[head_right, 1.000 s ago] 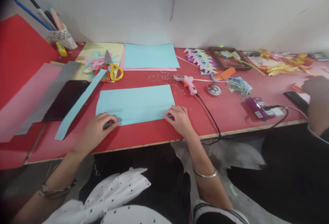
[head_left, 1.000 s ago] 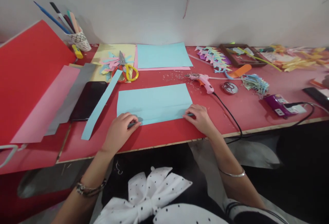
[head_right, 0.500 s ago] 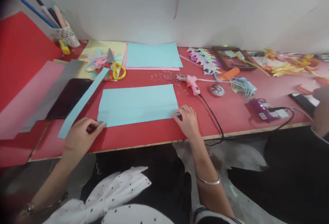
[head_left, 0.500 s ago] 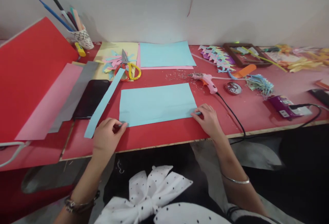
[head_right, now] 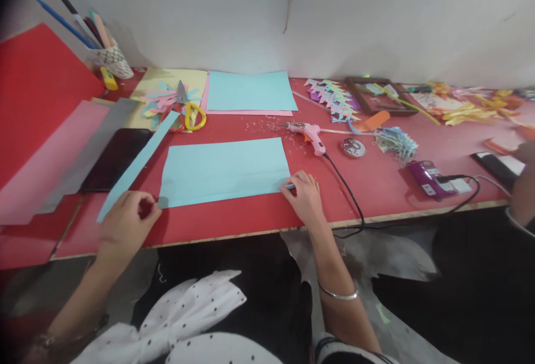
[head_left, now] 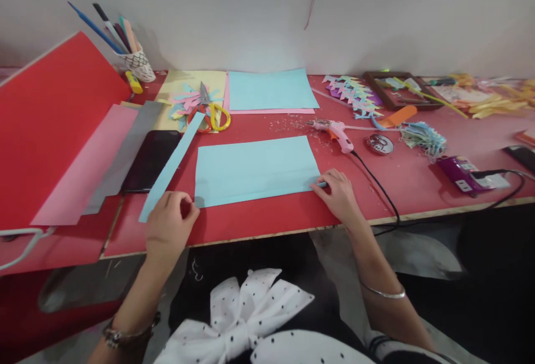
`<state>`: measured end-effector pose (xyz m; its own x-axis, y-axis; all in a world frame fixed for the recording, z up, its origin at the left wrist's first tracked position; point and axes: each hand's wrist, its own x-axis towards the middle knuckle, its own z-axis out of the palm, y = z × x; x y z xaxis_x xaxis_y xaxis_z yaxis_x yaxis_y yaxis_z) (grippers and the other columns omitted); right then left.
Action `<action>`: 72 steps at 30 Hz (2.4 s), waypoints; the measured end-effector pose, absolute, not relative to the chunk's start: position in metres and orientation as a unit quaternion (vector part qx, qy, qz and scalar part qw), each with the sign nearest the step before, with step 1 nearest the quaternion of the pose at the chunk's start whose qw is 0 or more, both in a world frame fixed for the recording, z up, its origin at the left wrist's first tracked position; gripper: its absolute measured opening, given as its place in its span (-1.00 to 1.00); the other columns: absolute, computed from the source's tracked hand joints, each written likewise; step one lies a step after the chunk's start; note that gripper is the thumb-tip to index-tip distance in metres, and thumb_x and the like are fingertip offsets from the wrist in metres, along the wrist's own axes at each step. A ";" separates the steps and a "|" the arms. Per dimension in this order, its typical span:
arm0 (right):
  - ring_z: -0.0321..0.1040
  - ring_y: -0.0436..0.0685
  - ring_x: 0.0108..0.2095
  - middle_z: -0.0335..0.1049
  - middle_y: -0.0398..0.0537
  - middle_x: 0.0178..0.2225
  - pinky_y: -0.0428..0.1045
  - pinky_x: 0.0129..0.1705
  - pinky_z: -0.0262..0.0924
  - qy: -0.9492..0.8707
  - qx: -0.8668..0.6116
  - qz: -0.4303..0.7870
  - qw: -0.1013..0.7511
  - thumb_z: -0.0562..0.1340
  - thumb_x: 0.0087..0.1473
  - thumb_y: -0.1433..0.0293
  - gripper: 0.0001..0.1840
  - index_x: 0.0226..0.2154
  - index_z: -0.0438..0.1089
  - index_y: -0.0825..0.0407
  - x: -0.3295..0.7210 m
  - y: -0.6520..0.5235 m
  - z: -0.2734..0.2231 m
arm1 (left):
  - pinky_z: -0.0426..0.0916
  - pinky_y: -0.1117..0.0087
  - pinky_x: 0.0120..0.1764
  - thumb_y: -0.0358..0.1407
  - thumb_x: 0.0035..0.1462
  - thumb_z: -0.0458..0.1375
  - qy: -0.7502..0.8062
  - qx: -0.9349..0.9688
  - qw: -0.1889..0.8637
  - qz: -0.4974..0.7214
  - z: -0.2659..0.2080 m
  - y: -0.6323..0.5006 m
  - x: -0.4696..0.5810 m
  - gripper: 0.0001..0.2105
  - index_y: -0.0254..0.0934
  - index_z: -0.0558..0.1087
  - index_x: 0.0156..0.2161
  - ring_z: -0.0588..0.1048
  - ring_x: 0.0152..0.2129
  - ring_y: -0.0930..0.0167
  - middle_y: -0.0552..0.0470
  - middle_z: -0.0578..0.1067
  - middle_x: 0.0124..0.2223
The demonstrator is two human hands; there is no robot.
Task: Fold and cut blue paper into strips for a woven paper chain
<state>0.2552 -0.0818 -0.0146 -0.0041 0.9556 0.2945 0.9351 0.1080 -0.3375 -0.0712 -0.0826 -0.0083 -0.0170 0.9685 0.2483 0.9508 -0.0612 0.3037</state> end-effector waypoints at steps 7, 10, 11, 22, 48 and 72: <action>0.19 0.16 -0.31 0.29 -0.06 -0.38 0.15 -0.12 -0.04 -0.707 -0.679 -0.043 0.193 0.06 0.04 0.34 -0.85 -0.51 0.24 -0.01 0.248 -0.088 -0.010 | 0.21 0.27 -0.01 -0.50 0.13 -0.16 0.398 0.910 0.017 0.115 -0.007 -0.086 -0.027 -0.63 -0.15 0.33 -0.04 0.34 -0.03 0.37 0.04 0.42 0.01; 0.19 0.16 -0.30 0.31 -0.05 -0.35 0.24 -0.03 -0.17 -0.703 -0.688 -0.070 0.169 0.05 0.03 0.42 -0.88 -0.49 0.23 0.00 0.238 -0.092 -0.004 | 0.18 0.26 0.03 -0.29 0.21 -0.17 0.368 0.925 0.043 0.089 -0.010 -0.090 -0.011 -0.62 -0.31 0.18 0.11 0.29 0.03 0.36 -0.05 0.32 0.11; 0.19 0.16 -0.29 0.31 -0.04 -0.35 0.25 -0.02 -0.20 -0.703 -0.688 -0.071 0.166 0.05 0.02 0.43 -0.89 -0.49 0.23 0.00 0.232 -0.092 -0.003 | 0.16 0.25 0.05 -0.23 0.22 -0.19 0.371 0.923 0.045 0.086 -0.011 -0.091 -0.008 -0.58 -0.34 0.14 0.13 0.27 0.05 0.35 -0.07 0.28 0.13; 0.18 0.13 -0.21 0.33 -0.05 -0.25 0.00 -0.19 0.07 -0.789 -0.590 0.082 0.153 0.05 0.03 0.47 -0.89 -0.42 0.27 -0.01 0.148 -0.075 -0.003 | 0.04 0.23 0.11 -0.05 0.19 -0.25 0.401 0.912 0.035 0.076 -0.021 -0.096 -0.011 -0.47 -0.32 0.09 0.17 0.17 0.11 0.34 -0.10 0.23 0.16; 0.19 0.22 -0.24 0.26 0.09 -0.34 0.12 -0.18 0.10 -0.654 -0.704 -0.084 0.263 -0.08 -0.07 0.63 -0.72 -0.39 0.24 0.05 0.257 -0.084 -0.012 | 0.04 0.25 0.10 -0.07 0.21 -0.26 0.383 0.917 0.036 0.102 -0.018 -0.093 -0.013 -0.49 -0.33 0.07 0.16 0.19 0.09 0.35 -0.05 0.24 0.16; 0.20 0.13 -0.27 0.33 -0.03 -0.32 -0.02 -0.27 0.05 -0.809 -0.573 0.061 0.120 0.14 0.03 0.45 -0.93 -0.36 0.32 0.06 0.164 -0.079 -0.001 | 0.32 0.35 -0.33 -0.41 0.08 0.06 0.418 0.888 0.131 0.138 -0.007 -0.050 0.010 -0.97 -0.31 0.33 -0.37 0.41 -0.39 0.35 0.00 0.41 -0.38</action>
